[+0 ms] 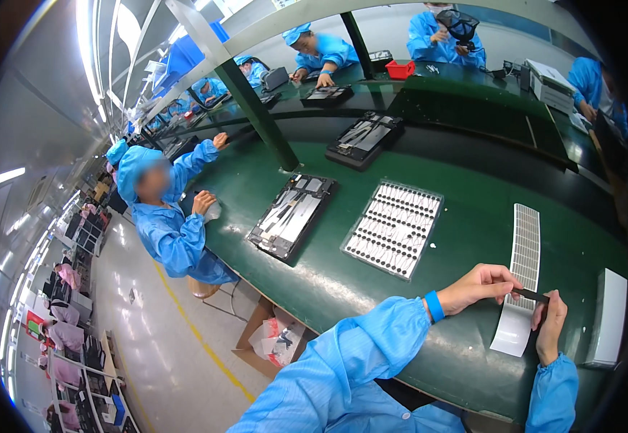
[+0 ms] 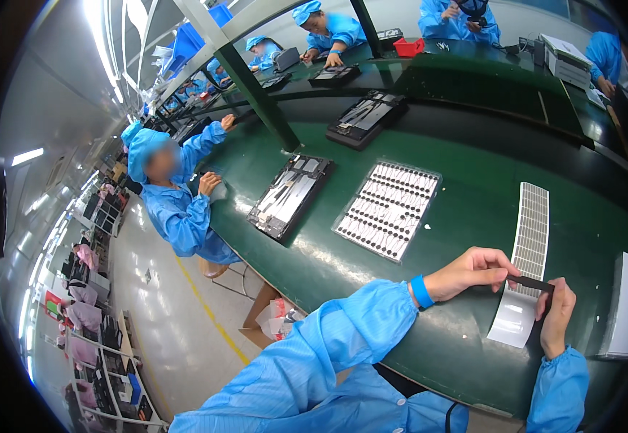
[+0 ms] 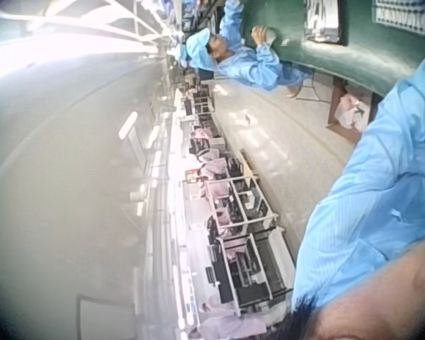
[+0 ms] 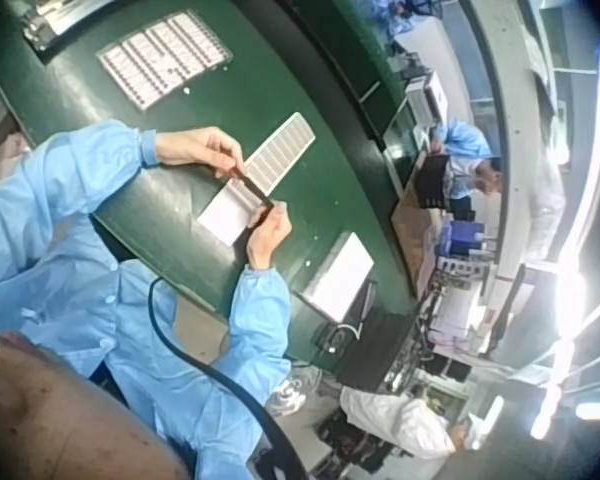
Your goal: The worker is assembling electronic tablet or smartphone components, applying small parts and adhesive strips.
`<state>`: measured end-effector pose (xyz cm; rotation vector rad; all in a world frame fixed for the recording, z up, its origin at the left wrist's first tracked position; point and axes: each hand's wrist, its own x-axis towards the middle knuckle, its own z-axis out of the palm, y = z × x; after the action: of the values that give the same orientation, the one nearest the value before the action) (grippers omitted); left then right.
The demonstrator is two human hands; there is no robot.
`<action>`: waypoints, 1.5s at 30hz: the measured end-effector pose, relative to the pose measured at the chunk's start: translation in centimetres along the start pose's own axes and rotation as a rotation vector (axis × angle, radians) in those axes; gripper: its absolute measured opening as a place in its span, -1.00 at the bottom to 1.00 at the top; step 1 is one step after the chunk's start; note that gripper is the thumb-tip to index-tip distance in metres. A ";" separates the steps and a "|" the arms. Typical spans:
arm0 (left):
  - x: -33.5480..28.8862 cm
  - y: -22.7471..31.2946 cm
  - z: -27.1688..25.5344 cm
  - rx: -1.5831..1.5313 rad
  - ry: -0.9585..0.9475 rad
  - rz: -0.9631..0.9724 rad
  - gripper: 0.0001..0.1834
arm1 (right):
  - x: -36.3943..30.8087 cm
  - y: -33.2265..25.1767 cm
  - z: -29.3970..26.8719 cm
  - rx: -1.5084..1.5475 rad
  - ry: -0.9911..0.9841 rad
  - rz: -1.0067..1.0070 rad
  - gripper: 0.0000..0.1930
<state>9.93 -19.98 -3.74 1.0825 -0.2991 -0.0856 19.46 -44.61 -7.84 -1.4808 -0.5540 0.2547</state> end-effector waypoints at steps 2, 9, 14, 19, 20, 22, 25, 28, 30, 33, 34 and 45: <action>-0.1 -0.1 -0.3 0.009 -0.014 0.001 -0.71 | 0.5 -1.0 1.8 -0.007 0.032 -0.021 -0.62; -0.2 -0.1 -0.3 -0.029 0.079 0.033 -0.73 | 0.5 -0.3 1.6 0.106 0.082 -0.086 -0.82; -0.1 -0.4 -0.5 -0.033 0.052 0.014 -0.73 | 0.6 0.6 0.8 0.073 0.098 -0.098 -0.74; -0.2 0.0 -0.3 -0.033 0.071 0.040 -0.71 | 0.6 0.4 1.1 0.123 0.117 -0.045 -0.66; -0.1 0.0 -0.4 -0.035 0.077 0.025 -0.71 | 0.7 0.5 1.0 0.132 0.101 -0.007 -0.64; -0.1 -0.2 -0.7 -0.036 0.065 0.028 -0.70 | 0.8 0.0 1.6 0.126 0.120 -0.001 -0.66; 0.0 -0.2 -0.7 -0.021 0.047 0.032 -0.69 | 1.0 0.3 0.7 0.137 0.068 0.017 -0.67; 0.1 -0.2 -0.5 -0.011 0.051 0.043 -0.69 | 0.8 0.5 0.6 0.133 0.012 0.017 -0.67; 0.1 -0.2 -0.5 -0.014 0.063 0.052 -0.69 | 0.9 0.7 0.6 0.116 0.026 0.005 -0.67; 0.0 -0.1 -0.6 0.000 0.129 0.063 -0.70 | 0.8 0.7 0.5 0.150 -0.039 0.015 -0.69; 0.0 -0.2 -0.6 0.011 0.125 0.078 -0.70 | 0.9 0.4 1.0 0.109 0.007 -0.033 -0.72; -0.1 -0.2 -0.3 0.014 0.117 0.074 -0.70 | 1.0 0.6 0.5 0.131 0.085 0.003 -0.83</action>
<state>9.89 -19.80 -4.06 1.0845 -0.2340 0.0456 20.12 -43.64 -8.23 -1.3592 -0.4587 0.2247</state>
